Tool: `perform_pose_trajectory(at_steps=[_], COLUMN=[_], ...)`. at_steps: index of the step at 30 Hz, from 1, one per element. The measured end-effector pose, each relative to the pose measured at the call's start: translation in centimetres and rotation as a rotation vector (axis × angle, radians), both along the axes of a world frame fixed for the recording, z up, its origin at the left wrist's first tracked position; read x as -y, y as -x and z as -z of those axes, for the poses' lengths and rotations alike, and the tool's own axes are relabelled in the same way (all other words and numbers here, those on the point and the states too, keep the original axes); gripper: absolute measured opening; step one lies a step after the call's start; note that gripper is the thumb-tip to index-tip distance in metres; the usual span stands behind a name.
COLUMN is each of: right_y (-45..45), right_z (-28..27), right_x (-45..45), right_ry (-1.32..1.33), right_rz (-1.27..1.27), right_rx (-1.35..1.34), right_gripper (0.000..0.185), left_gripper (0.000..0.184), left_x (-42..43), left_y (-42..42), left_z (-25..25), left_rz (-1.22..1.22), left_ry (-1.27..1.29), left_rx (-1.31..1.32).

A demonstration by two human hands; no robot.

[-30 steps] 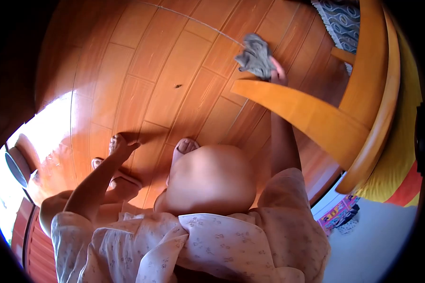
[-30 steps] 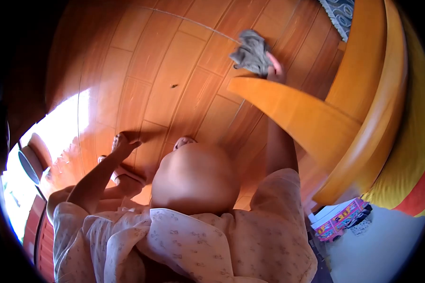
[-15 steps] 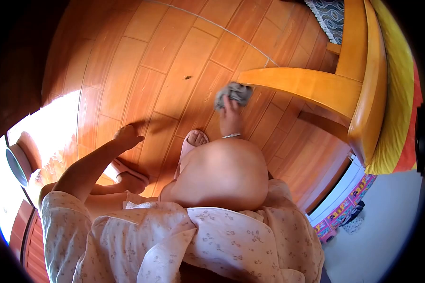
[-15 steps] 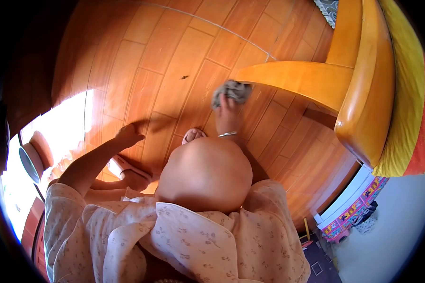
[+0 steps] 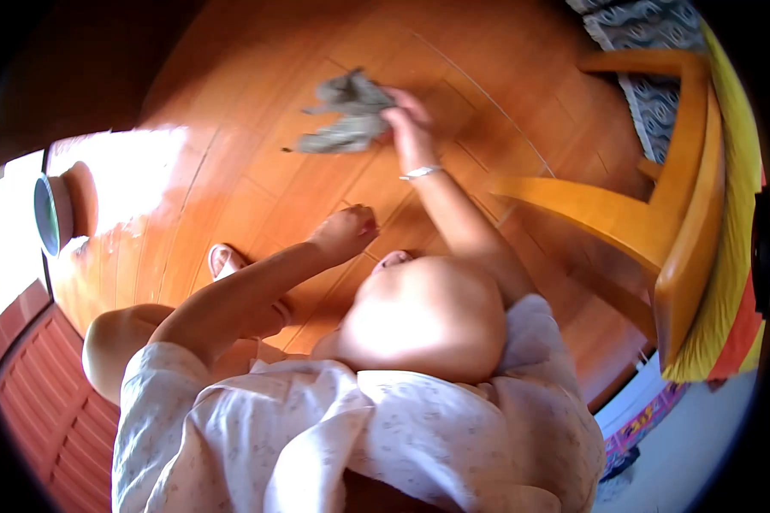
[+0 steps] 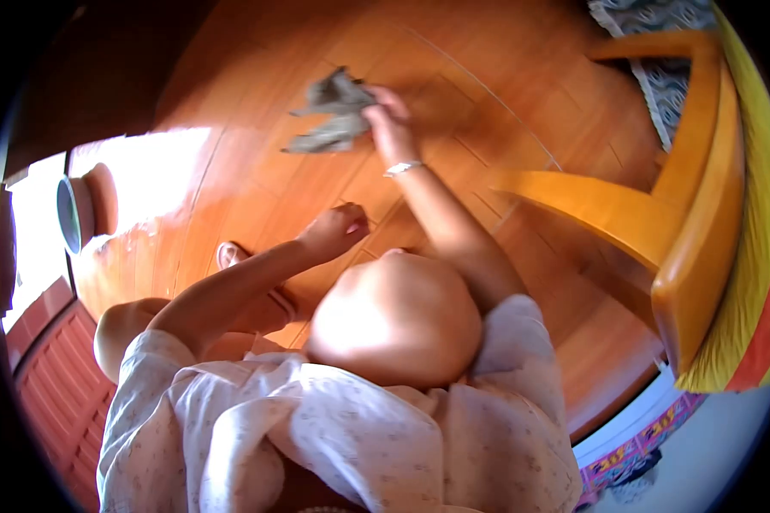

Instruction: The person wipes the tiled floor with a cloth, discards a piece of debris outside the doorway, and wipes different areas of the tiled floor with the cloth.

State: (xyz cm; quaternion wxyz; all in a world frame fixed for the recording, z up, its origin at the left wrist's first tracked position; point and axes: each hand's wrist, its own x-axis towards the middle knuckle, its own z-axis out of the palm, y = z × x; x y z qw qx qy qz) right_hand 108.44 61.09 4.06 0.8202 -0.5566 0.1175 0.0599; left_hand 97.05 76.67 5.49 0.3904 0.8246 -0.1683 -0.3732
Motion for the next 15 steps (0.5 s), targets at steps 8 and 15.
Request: perform_pose_trajectory(at_steps=[8,15], right_y=[3.3,1.4], right_z=[-1.1,8.2], right_x=[14.5,16.1], right_ry=[0.789,1.571], right_rz=[0.417,0.163], right_rx=[-0.012,-0.445], right_gripper=[0.039,0.057], left_gripper=[0.014,0.013], left_x=[6.0,5.6], left_y=[-0.4,0.6], left_z=[0.6,0.1], left_rz=[0.15,0.349], left_ry=[0.17,0.118], left_rx=[0.061,-0.001])
